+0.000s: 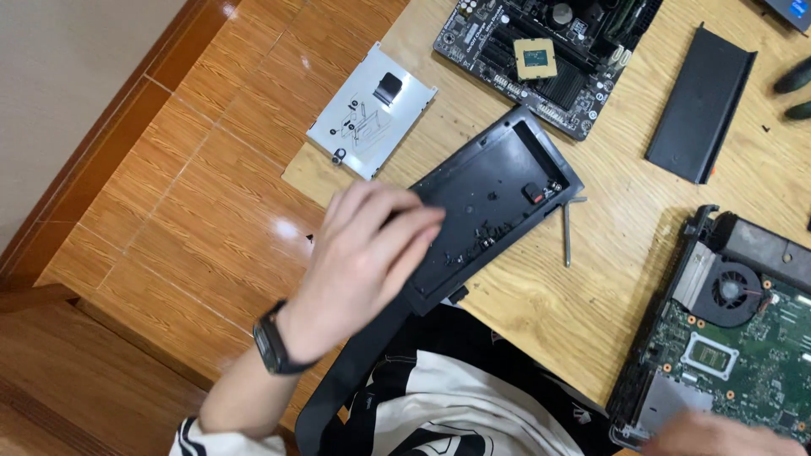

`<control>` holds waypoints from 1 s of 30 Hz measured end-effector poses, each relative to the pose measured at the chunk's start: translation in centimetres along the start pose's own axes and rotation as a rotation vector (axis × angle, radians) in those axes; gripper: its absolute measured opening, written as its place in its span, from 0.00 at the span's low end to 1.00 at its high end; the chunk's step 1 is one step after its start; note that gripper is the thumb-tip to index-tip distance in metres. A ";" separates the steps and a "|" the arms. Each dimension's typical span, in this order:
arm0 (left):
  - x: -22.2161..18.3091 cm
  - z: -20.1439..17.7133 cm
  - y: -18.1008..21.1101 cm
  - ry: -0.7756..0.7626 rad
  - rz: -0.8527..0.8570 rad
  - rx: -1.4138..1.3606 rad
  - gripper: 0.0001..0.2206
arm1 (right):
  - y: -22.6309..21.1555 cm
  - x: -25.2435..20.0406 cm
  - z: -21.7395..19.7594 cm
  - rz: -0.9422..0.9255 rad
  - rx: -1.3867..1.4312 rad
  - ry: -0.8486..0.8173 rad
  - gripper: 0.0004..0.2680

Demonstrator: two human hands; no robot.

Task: The person works on an opened laptop on a repair bench. They lift out the motherboard, unscrew and reposition small components with a screwdriver and fingers, reseat the board in the chassis, then lift the screen assembly and close the laptop lid over the base.

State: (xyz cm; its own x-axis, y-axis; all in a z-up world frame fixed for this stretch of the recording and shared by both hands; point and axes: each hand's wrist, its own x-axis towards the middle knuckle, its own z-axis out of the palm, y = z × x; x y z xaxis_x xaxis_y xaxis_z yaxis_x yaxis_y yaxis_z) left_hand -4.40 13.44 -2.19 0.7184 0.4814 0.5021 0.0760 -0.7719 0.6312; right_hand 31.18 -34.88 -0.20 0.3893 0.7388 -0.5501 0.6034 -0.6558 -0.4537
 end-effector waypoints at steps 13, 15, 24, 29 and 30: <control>-3.0 1.3 0.1 0.170 -0.183 -0.032 0.12 | -32.9 18.5 0.5 -0.479 -0.126 0.188 0.06; -3.2 1.5 -0.2 0.209 -0.243 -0.051 0.11 | -34.1 19.7 0.7 -0.534 -0.217 0.220 0.07; -4.2 2.0 -0.5 0.241 -0.277 -0.113 0.10 | -34.9 21.4 1.7 -0.472 -0.375 0.164 0.08; -4.2 2.2 -0.2 0.222 -0.267 -0.122 0.09 | -34.4 21.5 0.2 -0.428 -0.143 0.116 0.06; -4.2 2.3 -0.1 0.223 -0.257 -0.119 0.09 | -34.4 21.5 -0.2 -0.336 -0.061 0.078 0.06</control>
State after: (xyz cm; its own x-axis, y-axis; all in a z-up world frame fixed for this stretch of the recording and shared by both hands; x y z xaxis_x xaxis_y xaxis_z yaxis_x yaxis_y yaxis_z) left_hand -5.78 10.53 -5.70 0.5166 0.7426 0.4262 0.1446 -0.5662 0.8115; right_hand 18.96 3.58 3.71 0.2124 0.9229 -0.3212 0.7465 -0.3654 -0.5561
